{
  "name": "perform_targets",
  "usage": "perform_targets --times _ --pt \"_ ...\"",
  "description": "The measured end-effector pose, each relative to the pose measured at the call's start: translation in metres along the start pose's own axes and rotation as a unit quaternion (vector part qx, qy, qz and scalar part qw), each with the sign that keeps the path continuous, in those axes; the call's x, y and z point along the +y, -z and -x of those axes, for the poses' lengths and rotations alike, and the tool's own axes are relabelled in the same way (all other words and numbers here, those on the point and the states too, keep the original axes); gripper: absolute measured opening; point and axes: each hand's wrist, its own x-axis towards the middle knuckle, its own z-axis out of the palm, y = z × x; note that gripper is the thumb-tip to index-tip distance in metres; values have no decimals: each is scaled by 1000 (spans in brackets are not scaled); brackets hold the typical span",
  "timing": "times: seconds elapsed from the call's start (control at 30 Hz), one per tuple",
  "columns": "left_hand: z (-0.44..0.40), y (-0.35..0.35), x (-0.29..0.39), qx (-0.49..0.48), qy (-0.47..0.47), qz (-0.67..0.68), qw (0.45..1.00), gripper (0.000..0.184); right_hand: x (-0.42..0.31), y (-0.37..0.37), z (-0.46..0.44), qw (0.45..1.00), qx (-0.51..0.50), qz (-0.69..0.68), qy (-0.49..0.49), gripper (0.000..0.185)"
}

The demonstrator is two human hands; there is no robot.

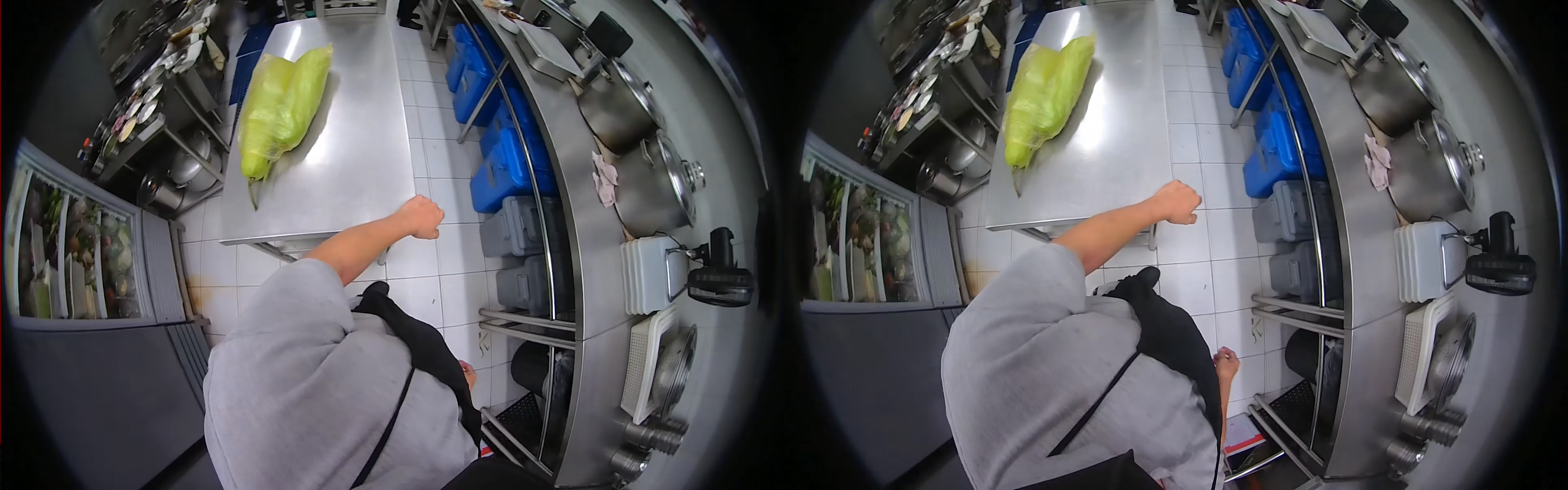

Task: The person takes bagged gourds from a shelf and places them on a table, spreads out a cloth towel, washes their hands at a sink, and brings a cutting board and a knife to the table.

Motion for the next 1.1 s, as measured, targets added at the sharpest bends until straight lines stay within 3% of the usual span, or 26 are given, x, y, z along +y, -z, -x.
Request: perform_targets --times 0.1,0.17,0.2,0.3,0.37,0.57,0.73,0.8,0.87,1.0,1.1 --pt "-6 -10 -6 25 -15 25 999 27 93 -39 -41 979 -32 173 105 29" --pt "-10 -19 -9 62 -30 60 996 28 114 -42 -14 975 -43 208 66 31" --pt "-8 -6 -4 32 -8 45 998 27 116 -50 -5 973 -55 219 45 32" --pt "-4 1 -2 61 -22 30 997 19 73 -79 -6 967 -106 229 27 34" --pt "-3 -5 -8 51 -14 28 998 17 15 -47 32 976 -62 206 1 34" --pt "-16 -16 -13 44 -62 -41 996 18 20 -43 48 983 62 140 -101 31" --pt "-26 -12 -8 -10 -95 -53 994 17 24 -63 72 979 61 96 -167 28" --pt "-31 -15 3 -55 -138 49 988 14 27 -74 87 978 34 83 -189 27" --pt "-37 -24 26 -107 -185 124 969 10 29 -83 100 977 34 66 -199 27" --pt "-39 -73 93 -138 -370 198 897 13 34 -85 118 976 33 53 -211 27" --pt "-29 -123 126 -250 -370 223 866 11 43 -82 128 975 56 58 -208 27"
